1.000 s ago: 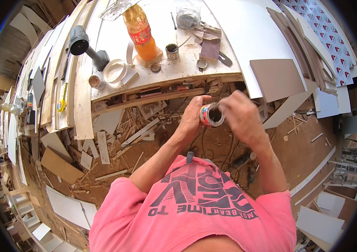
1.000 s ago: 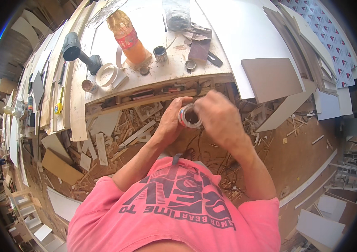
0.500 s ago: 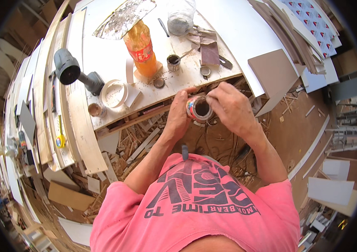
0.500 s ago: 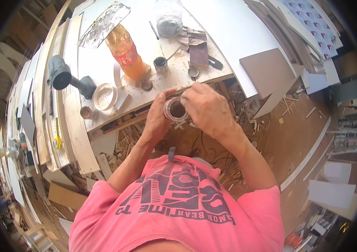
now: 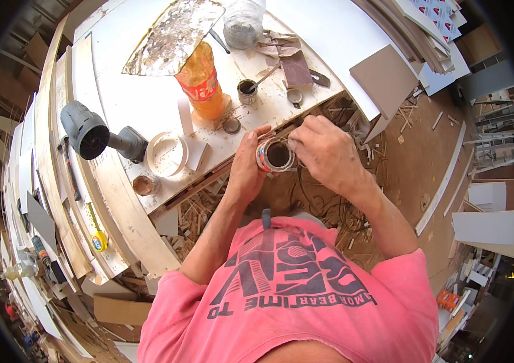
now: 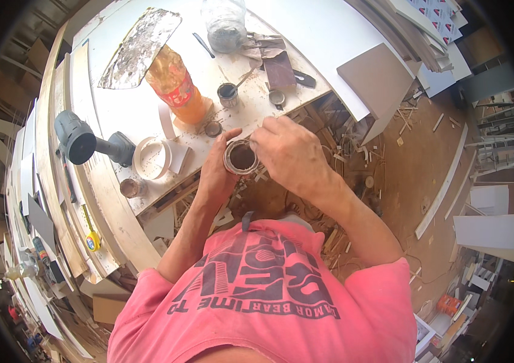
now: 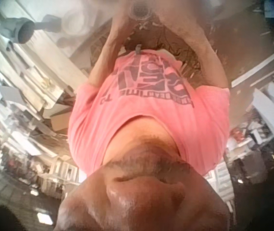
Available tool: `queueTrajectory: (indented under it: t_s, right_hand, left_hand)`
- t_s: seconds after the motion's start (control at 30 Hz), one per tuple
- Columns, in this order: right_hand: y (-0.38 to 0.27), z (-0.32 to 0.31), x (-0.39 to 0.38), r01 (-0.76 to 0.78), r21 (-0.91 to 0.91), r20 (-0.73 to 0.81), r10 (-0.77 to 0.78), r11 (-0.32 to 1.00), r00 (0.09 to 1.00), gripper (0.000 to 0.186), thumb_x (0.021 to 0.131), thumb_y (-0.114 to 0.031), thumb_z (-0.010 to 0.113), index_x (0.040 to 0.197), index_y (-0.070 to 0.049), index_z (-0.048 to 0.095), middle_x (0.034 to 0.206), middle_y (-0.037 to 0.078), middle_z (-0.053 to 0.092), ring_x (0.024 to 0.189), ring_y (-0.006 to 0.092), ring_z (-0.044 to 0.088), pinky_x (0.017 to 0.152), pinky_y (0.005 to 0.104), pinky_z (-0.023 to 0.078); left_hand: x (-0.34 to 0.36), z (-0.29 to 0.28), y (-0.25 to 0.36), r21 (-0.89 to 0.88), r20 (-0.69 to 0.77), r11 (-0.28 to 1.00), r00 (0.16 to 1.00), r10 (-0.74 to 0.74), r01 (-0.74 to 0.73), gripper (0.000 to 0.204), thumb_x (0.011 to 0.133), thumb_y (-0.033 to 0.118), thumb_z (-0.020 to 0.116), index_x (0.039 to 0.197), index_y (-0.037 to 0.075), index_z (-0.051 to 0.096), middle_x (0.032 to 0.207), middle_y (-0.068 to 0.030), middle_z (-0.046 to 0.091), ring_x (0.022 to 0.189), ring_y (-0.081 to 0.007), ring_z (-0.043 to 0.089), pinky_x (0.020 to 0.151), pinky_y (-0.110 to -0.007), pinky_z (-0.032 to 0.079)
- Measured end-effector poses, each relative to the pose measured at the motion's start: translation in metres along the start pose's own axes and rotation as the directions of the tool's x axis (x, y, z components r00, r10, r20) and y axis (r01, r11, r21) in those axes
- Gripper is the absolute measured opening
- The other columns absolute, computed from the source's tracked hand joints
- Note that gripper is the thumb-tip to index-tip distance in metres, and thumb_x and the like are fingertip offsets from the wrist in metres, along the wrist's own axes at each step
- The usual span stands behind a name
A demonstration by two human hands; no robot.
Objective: The person mixes a dark liquid in a small metal can using a thin stick while standing at a workbench in a cluttered workshop.
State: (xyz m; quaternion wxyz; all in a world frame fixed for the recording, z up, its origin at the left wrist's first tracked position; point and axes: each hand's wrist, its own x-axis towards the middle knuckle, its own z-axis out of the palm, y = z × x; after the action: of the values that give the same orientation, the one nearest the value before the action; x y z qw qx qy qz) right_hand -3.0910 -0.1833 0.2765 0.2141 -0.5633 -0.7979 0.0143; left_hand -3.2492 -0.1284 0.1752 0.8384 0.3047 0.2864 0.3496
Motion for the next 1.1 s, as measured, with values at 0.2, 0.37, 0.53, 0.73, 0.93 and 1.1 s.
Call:
queueTrajectory:
  t_s: [0.2,0.37,0.53,0.73,0.93,1.1]
  right_hand:
    - [-0.01,0.008,0.008,0.014,0.031,0.025,-0.015,0.999,1.0,0.007,0.076,-0.009,0.062,0.075,-0.006,0.055,0.08,0.009,0.054,0.076,0.0266,0.057,0.066,0.0366,0.05]
    - [-0.023,0.007,0.007,0.115,0.118,0.199,-0.138,0.986,0.97,0.004,0.075,-0.008,0.059,0.075,-0.006,0.055,0.079,0.009,0.055,0.076,0.0273,0.057,0.067,0.037,0.05]
    - [-0.008,0.017,0.006,0.09,0.083,0.126,-0.1,0.992,0.987,0.006,0.079,-0.009,0.06,0.077,-0.005,0.056,0.076,0.01,0.051,0.073,0.028,0.055,0.064,0.0382,0.048]
    - [-0.002,0.013,0.011,0.045,0.03,0.111,-0.048,0.999,0.993,0.003,0.077,-0.008,0.059,0.075,-0.007,0.057,0.078,0.009,0.054,0.076,0.0272,0.058,0.067,0.0368,0.051]
    - [0.002,0.019,0.007,-0.119,0.101,0.046,0.115,0.988,0.992,0.017,0.085,-0.019,0.063,0.082,-0.003,0.059,0.081,0.011,0.054,0.078,0.0305,0.058,0.069,0.0403,0.048]
    - [0.012,0.023,0.004,-0.331,0.151,0.239,0.291,0.931,0.927,0.026,0.088,-0.024,0.063,0.102,-0.003,0.057,0.093,0.015,0.056,0.087,0.0318,0.06,0.075,0.0405,0.049]
  left_hand:
    - [0.0,-0.01,0.002,0.008,-0.075,1.0,0.997,-0.008,0.009,0.046,0.104,0.038,0.03,0.128,0.002,0.045,0.103,-0.0092,0.061,0.081,-0.0139,0.062,0.064,-0.029,0.054]
    - [-0.004,-0.017,0.006,0.047,-0.063,0.996,0.996,-0.069,0.072,0.048,0.104,0.038,0.027,0.127,0.001,0.047,0.096,-0.0077,0.061,0.073,-0.0128,0.059,0.057,-0.028,0.052]
    - [-0.006,-0.02,0.007,0.047,-0.033,0.987,0.988,-0.149,0.151,0.047,0.104,0.039,0.027,0.127,0.002,0.047,0.093,-0.0071,0.06,0.07,-0.012,0.058,0.056,-0.026,0.05]
    - [-0.003,-0.024,0.001,0.033,-0.044,0.993,0.992,-0.115,0.117,0.045,0.104,0.039,0.028,0.128,0.006,0.046,0.096,-0.0078,0.06,0.073,-0.0124,0.058,0.058,-0.026,0.05]
    - [0.0,-0.021,0.0,0.082,-0.041,0.995,0.997,-0.059,0.062,0.043,0.104,0.038,0.03,0.126,0.004,0.045,0.104,-0.0095,0.061,0.08,-0.0141,0.062,0.06,-0.028,0.053]
    - [0.011,-0.019,-0.005,0.043,-0.12,0.996,0.99,-0.078,0.083,0.043,0.104,0.037,0.03,0.126,0.003,0.044,0.106,-0.0092,0.061,0.083,-0.0143,0.062,0.057,-0.029,0.054]
